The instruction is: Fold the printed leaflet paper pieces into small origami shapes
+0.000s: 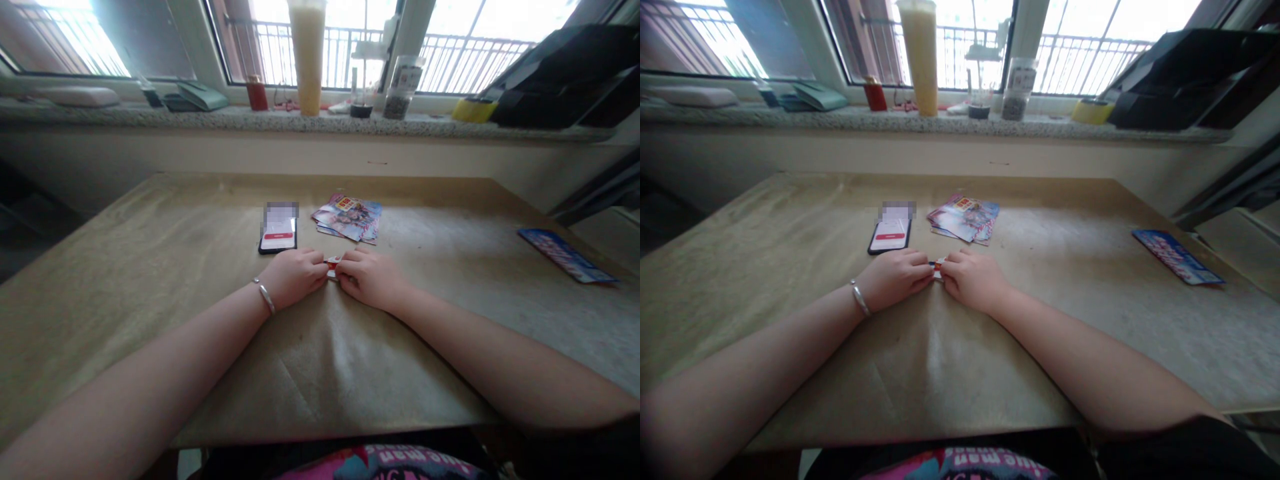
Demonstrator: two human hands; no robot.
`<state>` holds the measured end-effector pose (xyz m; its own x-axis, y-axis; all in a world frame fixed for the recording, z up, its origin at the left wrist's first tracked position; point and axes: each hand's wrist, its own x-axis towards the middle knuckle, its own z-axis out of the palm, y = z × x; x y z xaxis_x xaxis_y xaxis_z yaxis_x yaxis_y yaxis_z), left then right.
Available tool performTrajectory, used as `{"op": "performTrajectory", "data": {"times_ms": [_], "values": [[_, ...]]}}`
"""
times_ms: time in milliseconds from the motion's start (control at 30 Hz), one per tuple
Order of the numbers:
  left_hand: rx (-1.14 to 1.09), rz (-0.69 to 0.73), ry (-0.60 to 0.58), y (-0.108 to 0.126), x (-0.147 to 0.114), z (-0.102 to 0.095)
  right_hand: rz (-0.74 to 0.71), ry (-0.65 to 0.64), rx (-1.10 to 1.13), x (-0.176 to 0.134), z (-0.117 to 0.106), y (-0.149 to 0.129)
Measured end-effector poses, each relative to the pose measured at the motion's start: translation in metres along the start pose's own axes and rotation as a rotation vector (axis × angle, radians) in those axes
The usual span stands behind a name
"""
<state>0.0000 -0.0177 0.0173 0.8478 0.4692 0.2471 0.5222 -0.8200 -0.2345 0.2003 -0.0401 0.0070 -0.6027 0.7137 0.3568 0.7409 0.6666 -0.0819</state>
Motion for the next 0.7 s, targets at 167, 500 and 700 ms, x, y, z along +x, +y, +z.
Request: {"op": "performTrajectory", "data": {"times_ms": [167,500,700], "values": [[-0.029,-0.021,-0.013,0.001,0.000,-0.003,0.192,-0.035,0.169,0.003,0.004,0.001],[-0.044,0.032,-0.024,0.001,-0.002,-0.004,0.126,-0.076,0.201,0.002,0.006,0.017],[-0.097,0.063,0.034,-0.002,-0.004,-0.003,0.063,-0.067,0.137,0.004,0.004,0.020]]}}
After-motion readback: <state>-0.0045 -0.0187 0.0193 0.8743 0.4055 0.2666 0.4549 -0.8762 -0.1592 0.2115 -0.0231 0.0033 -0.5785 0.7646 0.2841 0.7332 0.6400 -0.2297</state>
